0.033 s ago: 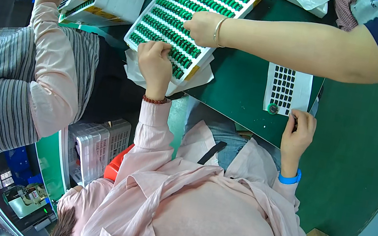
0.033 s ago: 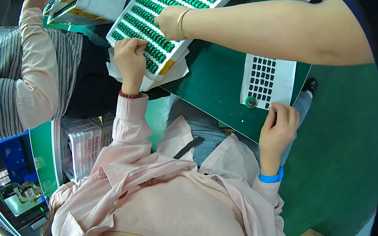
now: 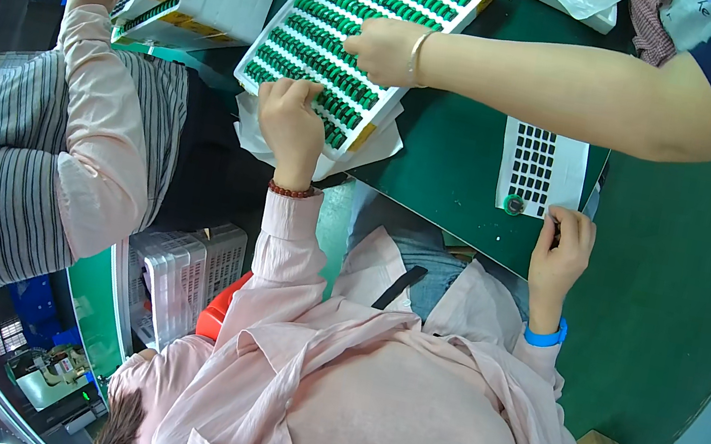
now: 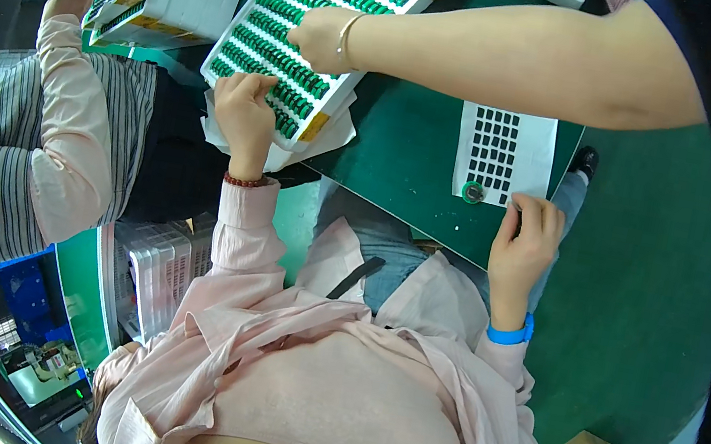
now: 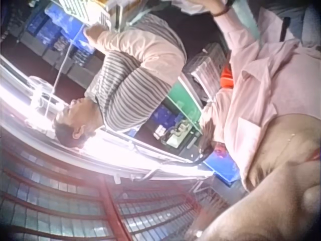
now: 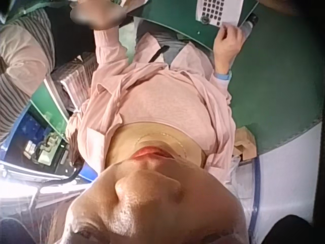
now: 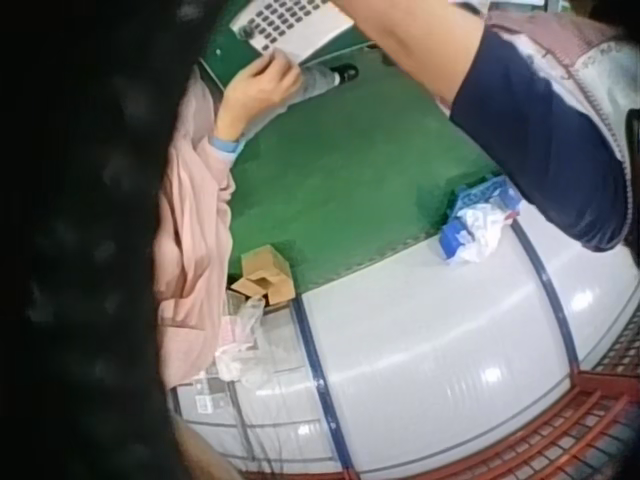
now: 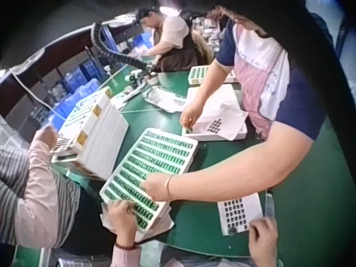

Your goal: Sorting and placing small green plastic components into a compartmentalized tray.

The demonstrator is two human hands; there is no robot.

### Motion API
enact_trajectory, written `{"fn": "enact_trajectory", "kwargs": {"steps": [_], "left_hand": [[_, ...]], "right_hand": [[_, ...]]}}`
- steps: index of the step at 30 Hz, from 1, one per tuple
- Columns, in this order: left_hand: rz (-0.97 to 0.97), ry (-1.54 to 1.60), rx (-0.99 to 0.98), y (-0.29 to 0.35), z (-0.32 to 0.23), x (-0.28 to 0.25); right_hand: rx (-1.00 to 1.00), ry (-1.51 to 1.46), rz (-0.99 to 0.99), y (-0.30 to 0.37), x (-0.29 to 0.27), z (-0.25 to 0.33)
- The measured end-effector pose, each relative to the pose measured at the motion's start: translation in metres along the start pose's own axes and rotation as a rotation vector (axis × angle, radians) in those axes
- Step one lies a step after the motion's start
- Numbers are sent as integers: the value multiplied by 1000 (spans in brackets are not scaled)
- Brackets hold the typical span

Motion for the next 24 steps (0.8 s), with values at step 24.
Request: {"fn": "enact_trajectory", "kwargs": {"steps": [24], "left_hand": [[193,-388,-115,-14,0,23]], "right_hand": [[7,-33,-99,5,-5,-6]]}}
Point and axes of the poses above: each hand's wrist, its own y-axis away from the middle knuckle, its own x-axis out of the palm, z = x × y, the point moved 5 cm from there along -y, towards the middle knuckle, and after that the axes turned 5 degrees about -y, right-handed, at the moved point
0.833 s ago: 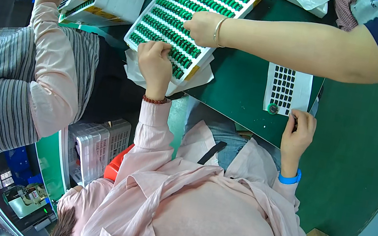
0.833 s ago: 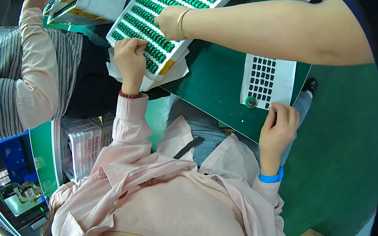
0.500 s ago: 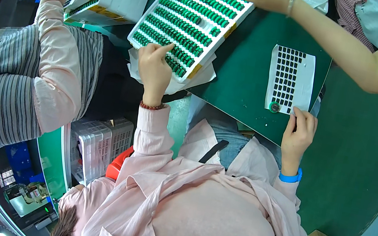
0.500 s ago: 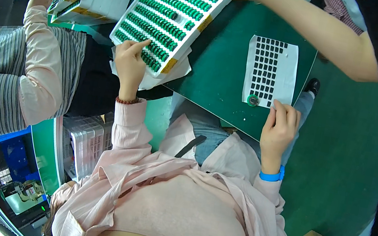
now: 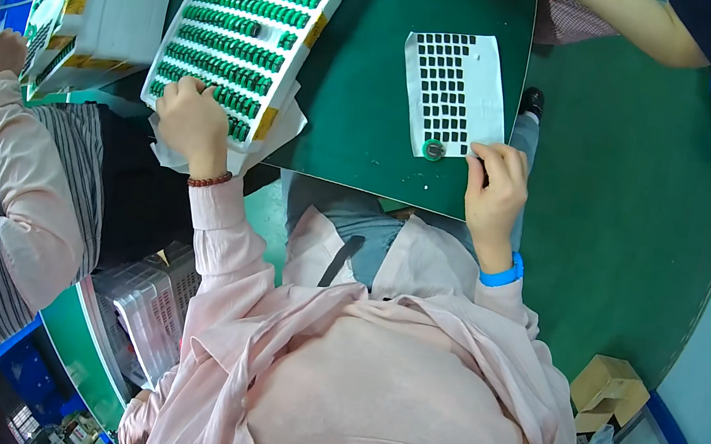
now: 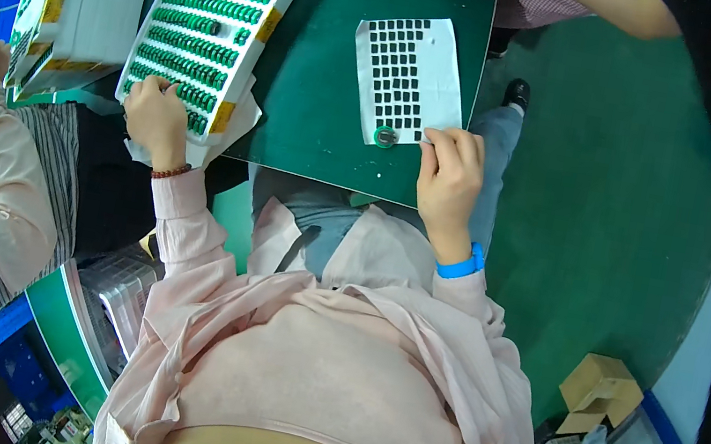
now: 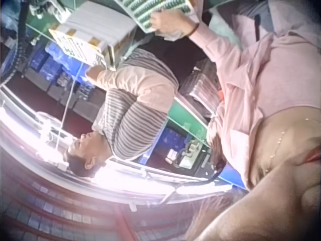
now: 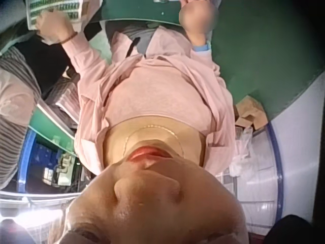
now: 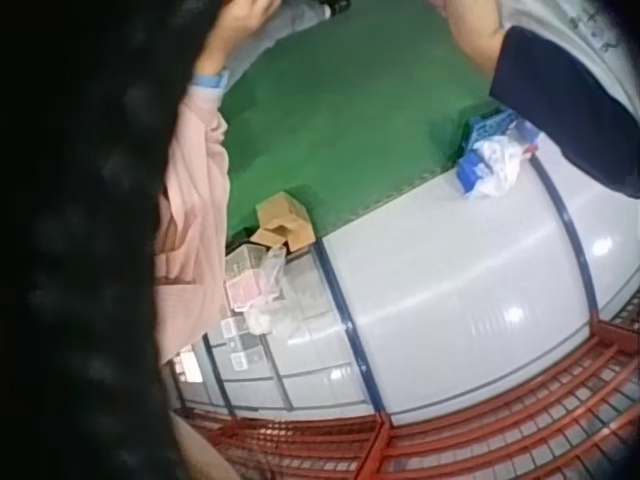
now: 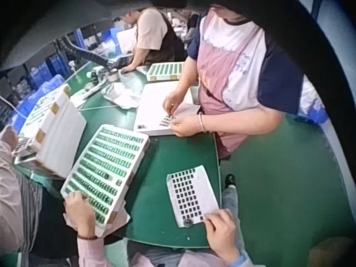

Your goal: Sorting and placing small green plastic components into a compartmentalized tray.

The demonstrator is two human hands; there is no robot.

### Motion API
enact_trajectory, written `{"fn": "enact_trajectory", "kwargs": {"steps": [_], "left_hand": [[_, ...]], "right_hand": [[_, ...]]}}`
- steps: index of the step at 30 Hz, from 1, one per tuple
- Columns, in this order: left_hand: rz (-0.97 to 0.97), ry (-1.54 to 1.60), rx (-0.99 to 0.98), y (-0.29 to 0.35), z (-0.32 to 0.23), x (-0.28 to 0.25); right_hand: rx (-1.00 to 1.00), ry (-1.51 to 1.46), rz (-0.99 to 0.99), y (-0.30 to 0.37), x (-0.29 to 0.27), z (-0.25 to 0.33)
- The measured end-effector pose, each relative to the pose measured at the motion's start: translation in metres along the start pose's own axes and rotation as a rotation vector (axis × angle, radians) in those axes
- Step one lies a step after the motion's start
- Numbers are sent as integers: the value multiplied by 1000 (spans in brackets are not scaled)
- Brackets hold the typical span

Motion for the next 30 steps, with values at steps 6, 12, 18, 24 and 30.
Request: {"fn": "enact_trajectory", "kwargs": {"steps": [6,12,18,24,30], "left_hand": [[36,244,-131,-9,20,1],[-14,1177,-160,18,9,-38],[808,1759,-351,111,-90,-36],[981,1915,-530,152,-133,-38],[971,1870,-526,159,-137,-39]], "right_hand": [[-57,67,32,3,4,8],[-52,92,88,-1,7,7],[60,16,172,-10,4,23],[646,-929,518,14,43,49],[687,-925,503,18,50,43]]}}
Point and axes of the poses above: each hand's wrist, its own y-axis away from the middle knuckle, its own x-axis out of the palm, z = x × y, the point moved 5 cm from there along -y, towards the middle knuckle, and after that the axes turned 5 degrees about -y, right-handed, at the moved point
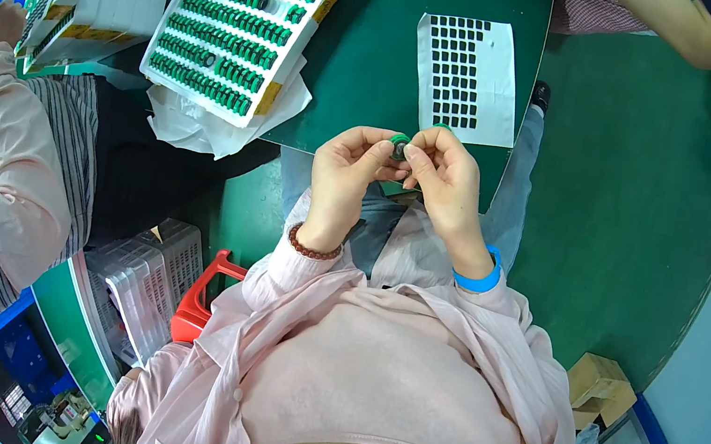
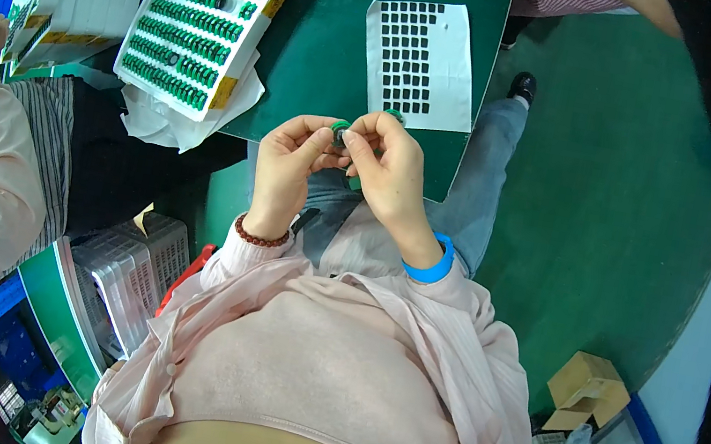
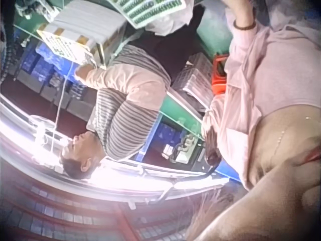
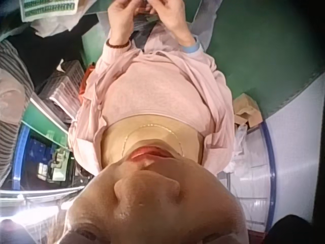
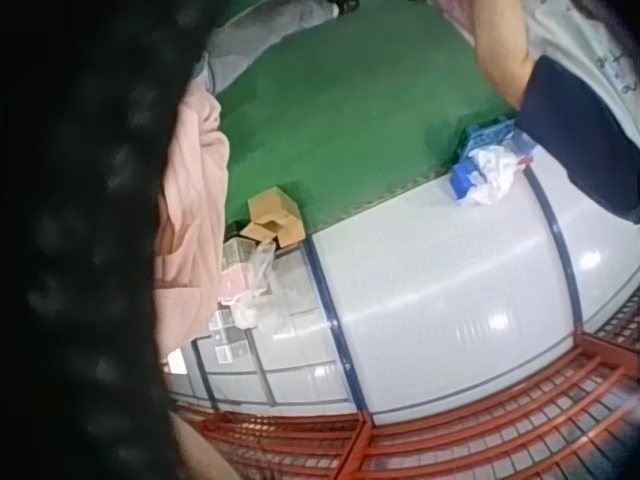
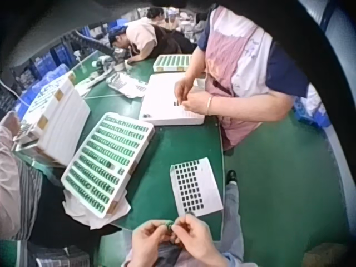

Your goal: Sorting and placing small green plastic components into a compartmentalized tray.

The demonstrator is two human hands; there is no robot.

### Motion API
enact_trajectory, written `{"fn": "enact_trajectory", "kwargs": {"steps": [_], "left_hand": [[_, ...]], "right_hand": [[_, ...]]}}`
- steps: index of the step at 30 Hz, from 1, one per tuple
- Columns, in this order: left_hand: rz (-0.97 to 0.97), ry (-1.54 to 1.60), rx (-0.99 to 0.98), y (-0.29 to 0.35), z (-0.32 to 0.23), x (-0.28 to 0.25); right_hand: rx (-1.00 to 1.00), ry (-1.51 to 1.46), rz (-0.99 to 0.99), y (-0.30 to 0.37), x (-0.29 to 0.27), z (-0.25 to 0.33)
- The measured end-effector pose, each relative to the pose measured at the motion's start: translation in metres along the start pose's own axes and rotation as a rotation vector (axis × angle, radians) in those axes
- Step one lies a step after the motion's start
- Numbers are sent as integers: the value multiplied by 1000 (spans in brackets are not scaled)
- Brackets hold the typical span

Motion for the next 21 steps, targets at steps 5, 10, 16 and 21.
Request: {"fn": "enact_trajectory", "kwargs": {"steps": [5,10,16,21], "left_hand": [[-13,1,29,4,0,3],[-21,-36,59,7,-5,6],[-13,-34,115,8,-11,7],[-27,-156,110,8,-24,-6]], "right_hand": [[-9,-45,-22,1,-2,-4],[-70,-72,-68,0,-2,-4],[-138,4,-126,2,6,4],[-365,329,-187,-1,2,26]]}}
Point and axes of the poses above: each hand's wrist, its own y-axis away from the middle knuckle, its own x-axis out of the palm, z = x × y, the point moved 5 cm from there along -y, towards the middle knuckle, and after that the axes turned 5 degrees about -y, right-handed, at the moved point
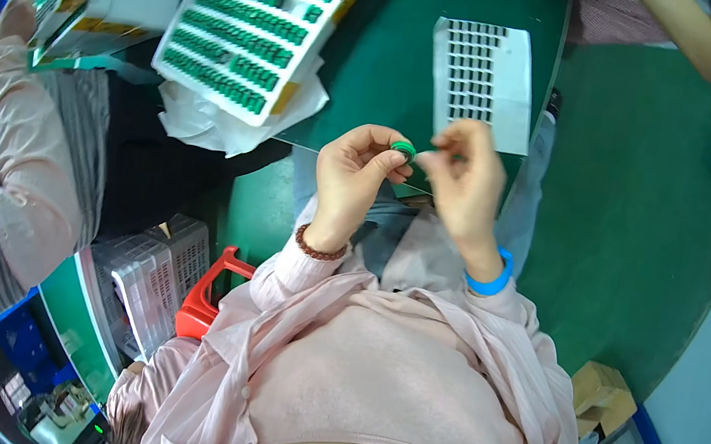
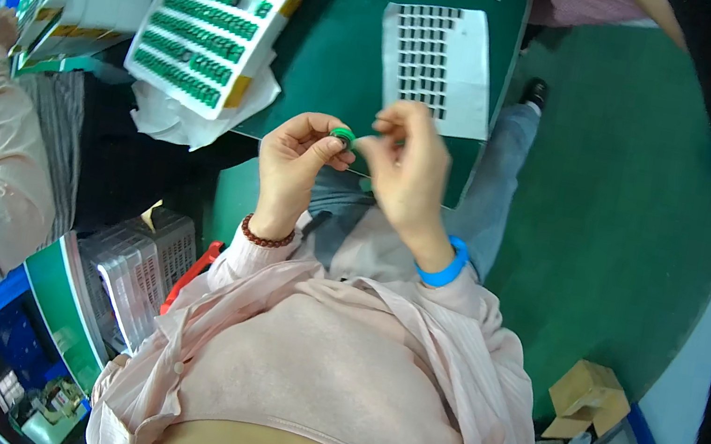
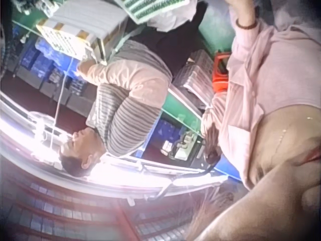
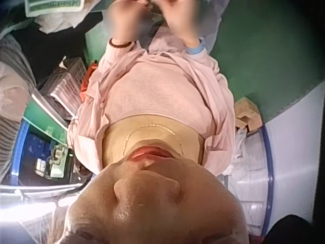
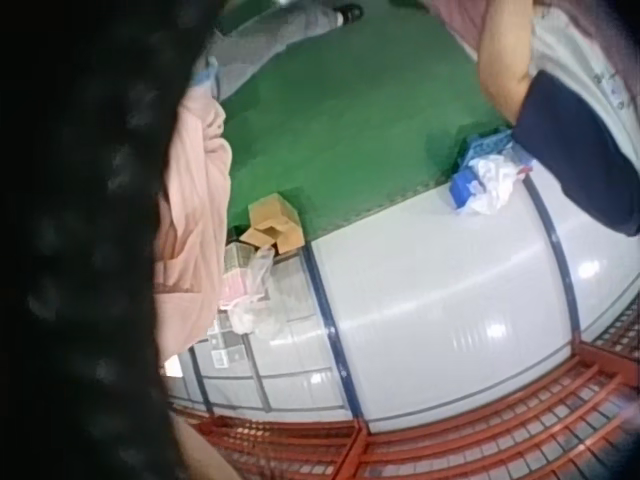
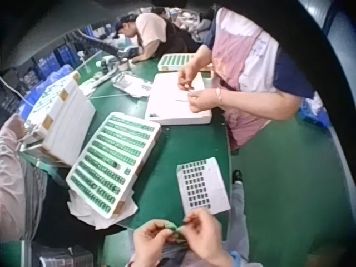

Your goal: Sorting and placing small green plastic components into a compartmentalized tray.

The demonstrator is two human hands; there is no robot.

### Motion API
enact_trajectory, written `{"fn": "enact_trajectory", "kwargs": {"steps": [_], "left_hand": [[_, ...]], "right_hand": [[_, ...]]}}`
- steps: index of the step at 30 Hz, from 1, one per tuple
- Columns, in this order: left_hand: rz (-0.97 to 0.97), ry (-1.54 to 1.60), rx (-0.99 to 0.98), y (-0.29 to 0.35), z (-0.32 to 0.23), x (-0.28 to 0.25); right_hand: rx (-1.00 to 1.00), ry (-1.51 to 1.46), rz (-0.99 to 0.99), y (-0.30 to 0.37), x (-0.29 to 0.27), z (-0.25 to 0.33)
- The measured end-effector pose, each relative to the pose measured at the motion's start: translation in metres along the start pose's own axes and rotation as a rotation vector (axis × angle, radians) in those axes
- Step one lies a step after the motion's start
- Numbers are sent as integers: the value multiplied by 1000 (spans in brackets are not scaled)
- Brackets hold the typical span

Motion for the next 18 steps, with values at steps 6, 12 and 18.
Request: {"fn": "enact_trajectory", "kwargs": {"steps": [6,12,18], "left_hand": [[-423,-326,377,-29,-55,-82],[-773,-984,653,-59,-93,-152],[-791,-1038,682,-78,-83,-170]], "right_hand": [[-315,724,-200,-10,-48,-9],[-322,713,-150,-8,-45,-23],[-306,681,-150,-11,-44,-22]]}}
Point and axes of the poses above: each hand's wrist, its own y-axis away from the middle knuckle, its own x-axis out of the palm, z = x × y, the point moved 5 cm from there along -y, towards the middle knuckle, and after that the axes turned 5 degrees about -y, right-handed, at the moved point
